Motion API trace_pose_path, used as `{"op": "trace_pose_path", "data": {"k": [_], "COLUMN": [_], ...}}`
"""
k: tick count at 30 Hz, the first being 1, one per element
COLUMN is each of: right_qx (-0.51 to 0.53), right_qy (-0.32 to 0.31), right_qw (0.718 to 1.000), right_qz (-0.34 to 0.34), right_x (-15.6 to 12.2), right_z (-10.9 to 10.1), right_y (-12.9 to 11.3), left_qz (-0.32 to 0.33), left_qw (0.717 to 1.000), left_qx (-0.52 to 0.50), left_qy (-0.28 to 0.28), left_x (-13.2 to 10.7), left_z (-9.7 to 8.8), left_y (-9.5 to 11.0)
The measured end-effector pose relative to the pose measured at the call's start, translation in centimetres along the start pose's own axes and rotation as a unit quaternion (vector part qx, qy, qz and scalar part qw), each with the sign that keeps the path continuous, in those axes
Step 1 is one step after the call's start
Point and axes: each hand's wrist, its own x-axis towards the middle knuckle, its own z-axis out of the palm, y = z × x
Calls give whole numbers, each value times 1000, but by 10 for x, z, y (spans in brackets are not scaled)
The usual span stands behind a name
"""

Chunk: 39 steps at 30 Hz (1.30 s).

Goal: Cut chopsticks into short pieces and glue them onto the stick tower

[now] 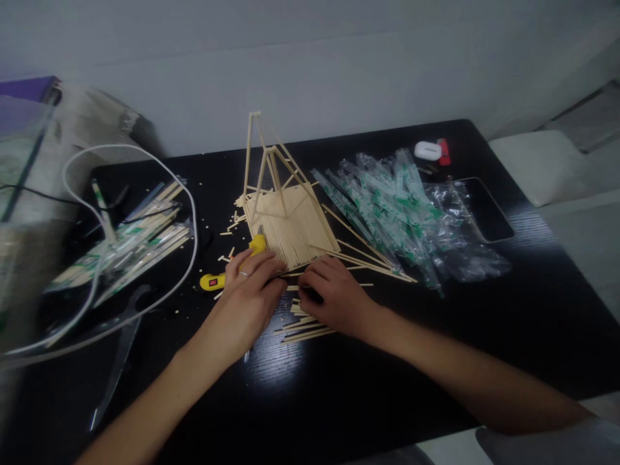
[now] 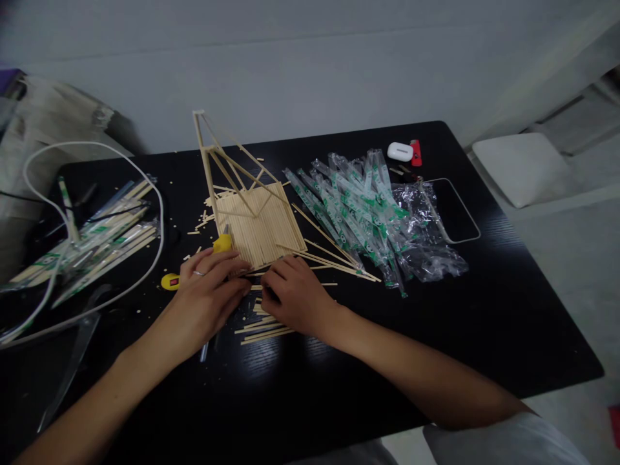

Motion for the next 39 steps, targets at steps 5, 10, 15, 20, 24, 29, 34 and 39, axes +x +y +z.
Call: {"op": "trace_pose_path", "data": {"k": [5, 10, 15, 20, 24, 29, 34, 39], "right_qx": [7, 13, 4, -1, -1, 5, -2, -14], "right_qy": [12, 11, 2, -2, 0, 0, 0, 4], "right_qw": [1000, 1000, 1000, 1000, 1000, 1000, 1000, 1000], "right_qz": [-4, -5, -6, -6, -10, -8, -6, -12], "right_x": [1, 0, 1, 0, 0, 1, 2, 1], "right_z": [-1, 1, 0, 1, 1, 0, -1, 1], "right_y": [-1, 1, 0, 1, 1, 0, 0, 2], "left_qz": [0, -19, -7, 3, 3, 6, 0, -9], "left_qw": [999, 999, 1000, 1000, 1000, 1000, 1000, 1000], "left_qx": [18, 16, 9, 13, 8, -6, -7, -20], "left_qy": [34, 44, 1, 3, 6, -2, -6, 12], "left_x": [3, 4, 2, 2, 2, 3, 0, 1], "left_z": [-26, -36, -16, -6, -4, -2, 1, 3], "left_y": [-6, -10, -4, -1, -2, -1, -1, -2]}}
